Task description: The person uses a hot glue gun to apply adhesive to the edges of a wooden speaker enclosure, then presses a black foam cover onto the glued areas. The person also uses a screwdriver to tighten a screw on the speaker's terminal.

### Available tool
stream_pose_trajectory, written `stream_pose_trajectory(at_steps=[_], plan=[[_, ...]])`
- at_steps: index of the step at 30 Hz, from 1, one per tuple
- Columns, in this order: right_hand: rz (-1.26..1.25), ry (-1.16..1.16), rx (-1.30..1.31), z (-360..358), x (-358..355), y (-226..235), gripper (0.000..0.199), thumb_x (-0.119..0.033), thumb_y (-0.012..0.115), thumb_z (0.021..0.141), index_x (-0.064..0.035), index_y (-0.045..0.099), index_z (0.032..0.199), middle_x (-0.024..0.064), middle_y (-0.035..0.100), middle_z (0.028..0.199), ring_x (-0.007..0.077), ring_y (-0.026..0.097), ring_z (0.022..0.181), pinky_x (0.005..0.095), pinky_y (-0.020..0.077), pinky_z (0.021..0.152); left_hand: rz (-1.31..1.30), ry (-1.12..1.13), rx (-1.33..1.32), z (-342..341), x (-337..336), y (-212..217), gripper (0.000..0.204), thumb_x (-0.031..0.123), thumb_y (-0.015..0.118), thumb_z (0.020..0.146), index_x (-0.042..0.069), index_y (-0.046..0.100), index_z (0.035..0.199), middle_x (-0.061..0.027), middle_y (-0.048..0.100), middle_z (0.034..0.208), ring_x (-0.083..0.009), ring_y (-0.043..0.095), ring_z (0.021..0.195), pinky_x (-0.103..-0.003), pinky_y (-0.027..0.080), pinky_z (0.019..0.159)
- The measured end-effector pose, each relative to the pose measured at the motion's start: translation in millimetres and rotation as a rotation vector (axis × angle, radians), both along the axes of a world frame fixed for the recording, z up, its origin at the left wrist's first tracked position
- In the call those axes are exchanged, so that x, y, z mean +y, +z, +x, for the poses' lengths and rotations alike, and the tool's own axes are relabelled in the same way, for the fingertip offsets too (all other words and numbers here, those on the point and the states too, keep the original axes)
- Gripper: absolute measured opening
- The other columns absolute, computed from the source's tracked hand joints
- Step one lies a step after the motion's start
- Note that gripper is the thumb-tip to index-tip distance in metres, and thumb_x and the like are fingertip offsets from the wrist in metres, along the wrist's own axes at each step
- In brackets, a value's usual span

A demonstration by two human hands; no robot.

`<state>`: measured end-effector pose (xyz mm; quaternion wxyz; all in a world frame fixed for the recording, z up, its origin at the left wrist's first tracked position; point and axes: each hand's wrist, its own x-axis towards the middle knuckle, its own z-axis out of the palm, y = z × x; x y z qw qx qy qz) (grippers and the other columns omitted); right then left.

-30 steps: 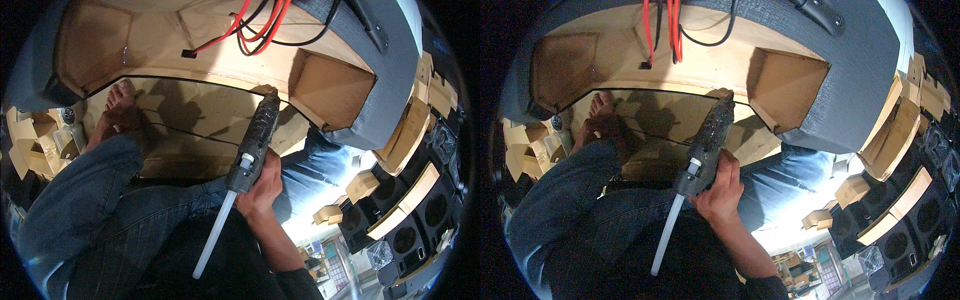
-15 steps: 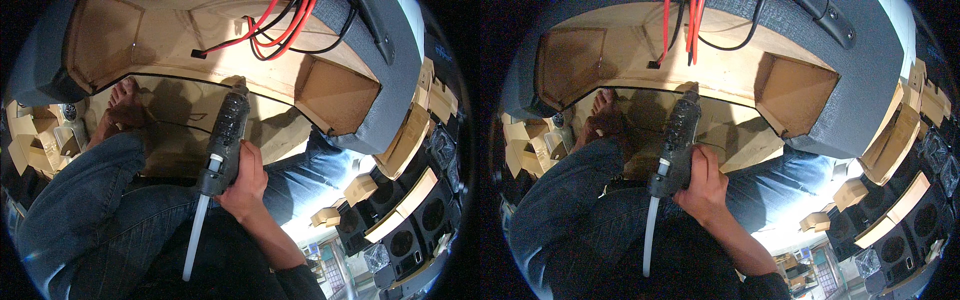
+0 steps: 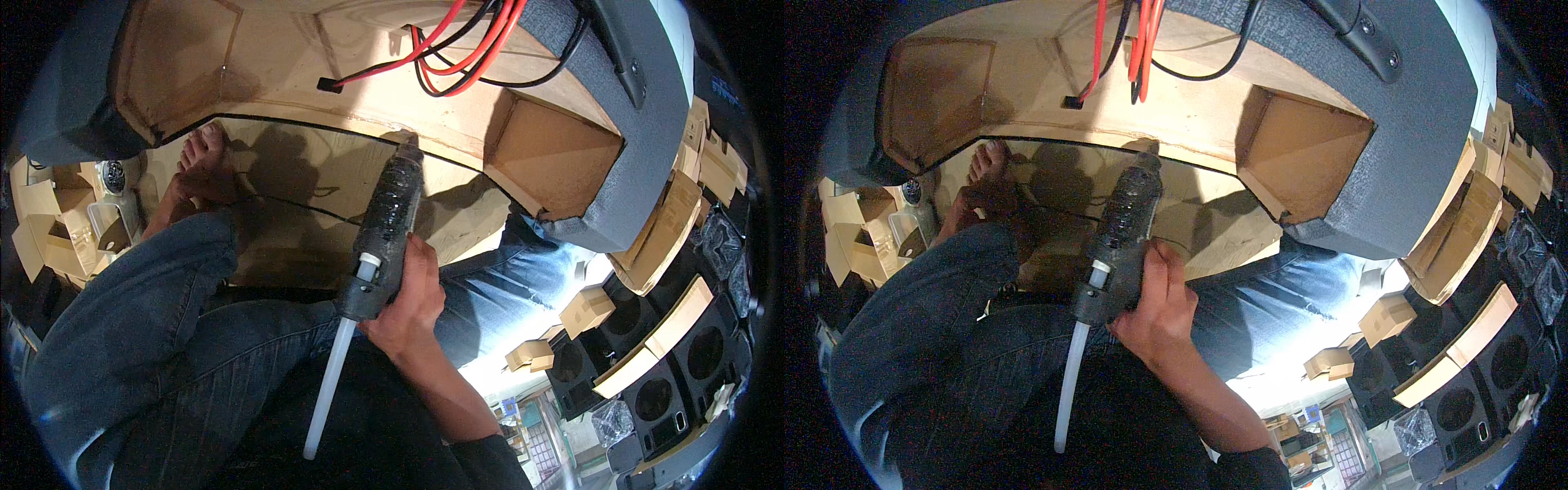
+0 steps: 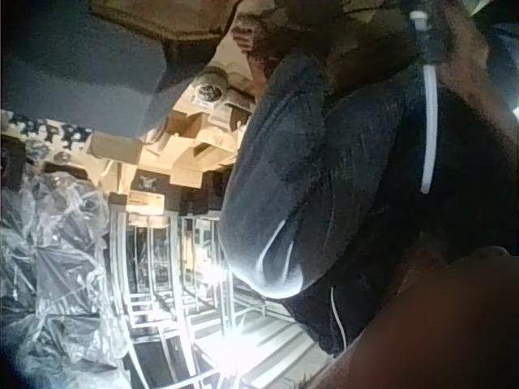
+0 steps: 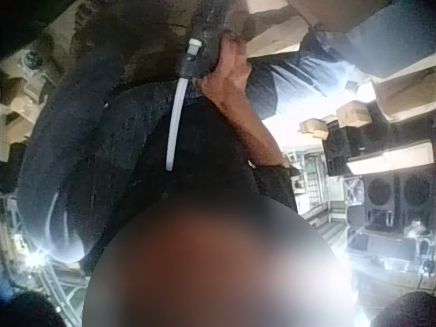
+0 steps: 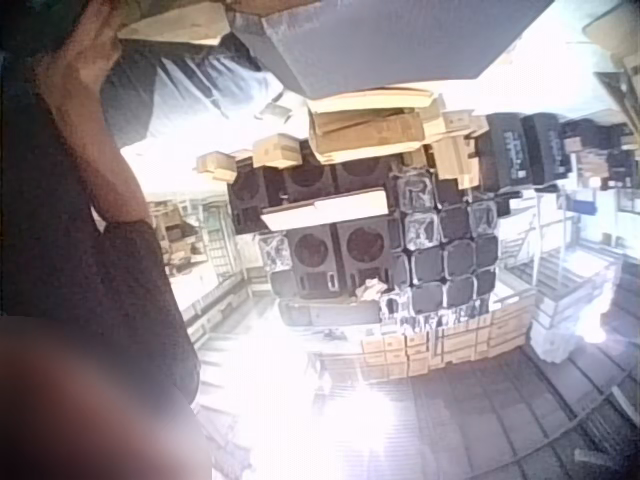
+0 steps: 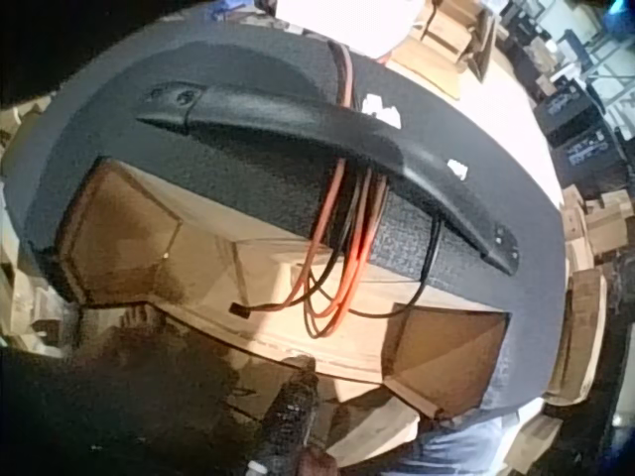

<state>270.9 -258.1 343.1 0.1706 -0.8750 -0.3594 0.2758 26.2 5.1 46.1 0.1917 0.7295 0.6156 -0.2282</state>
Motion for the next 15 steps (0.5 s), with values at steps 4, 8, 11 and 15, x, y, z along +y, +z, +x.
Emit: stream_pose_trajectory(at_steps=[4, 8, 11, 15], plan=[[0.111, 0.037, 0.057, -1.9, 7.6, -5.4, 0.091, -0.019, 0.087, 0.058, 0.0027, 0.048, 0.137, 0.0217, 0.054, 0.134, 0.0394, 0.065, 0.111, 0.0478, 0.0596, 0.079, 0.091, 0.217, -0.073, -2.7, -5.4, -16.6, 0.071, 0.062, 0.025, 0.104, 0.012, 0.040, 0.151, -0.0214, 0.042, 0.153, -0.0425, 0.041, 0.140, -0.060, 0.029, 0.115], [0.138, 0.085, 0.044, -7.1, 14.4, -6.0, 0.094, -0.015, 0.086, 0.054, 0.0027, 0.048, 0.138, 0.0212, 0.053, 0.134, 0.0391, 0.065, 0.110, 0.0483, 0.0594, 0.080, 0.186, 0.127, -0.035, -6.9, -14.4, -35.8, 0.071, 0.063, 0.025, 0.104, 0.011, 0.041, 0.151, -0.0209, 0.043, 0.153, -0.0423, 0.042, 0.140, -0.060, 0.029, 0.116], [0.167, 0.101, 0.095, -8.5, 18.8, -7.3, 0.095, -0.015, 0.086, 0.053, 0.0023, 0.047, 0.139, 0.0213, 0.053, 0.136, 0.0390, 0.064, 0.112, 0.0486, 0.0583, 0.082, 0.237, 0.090, -0.016, -6.4, -19.1, -42.4, 0.071, 0.063, 0.025, 0.104, 0.011, 0.041, 0.150, -0.0206, 0.043, 0.152, -0.0422, 0.042, 0.140, -0.059, 0.029, 0.116], [0.098, 0.074, 0.105, -6.9, 17.4, -2.1, 0.094, -0.017, 0.086, 0.056, 0.0014, 0.047, 0.140, 0.0210, 0.053, 0.137, 0.0390, 0.062, 0.117, 0.0501, 0.0564, 0.085, 0.296, 0.051, 0.002, -7.6, -21.1, -47.7, 0.071, 0.063, 0.025, 0.104, 0.011, 0.042, 0.150, -0.0201, 0.044, 0.152, -0.0420, 0.042, 0.140, -0.059, 0.029, 0.116]])
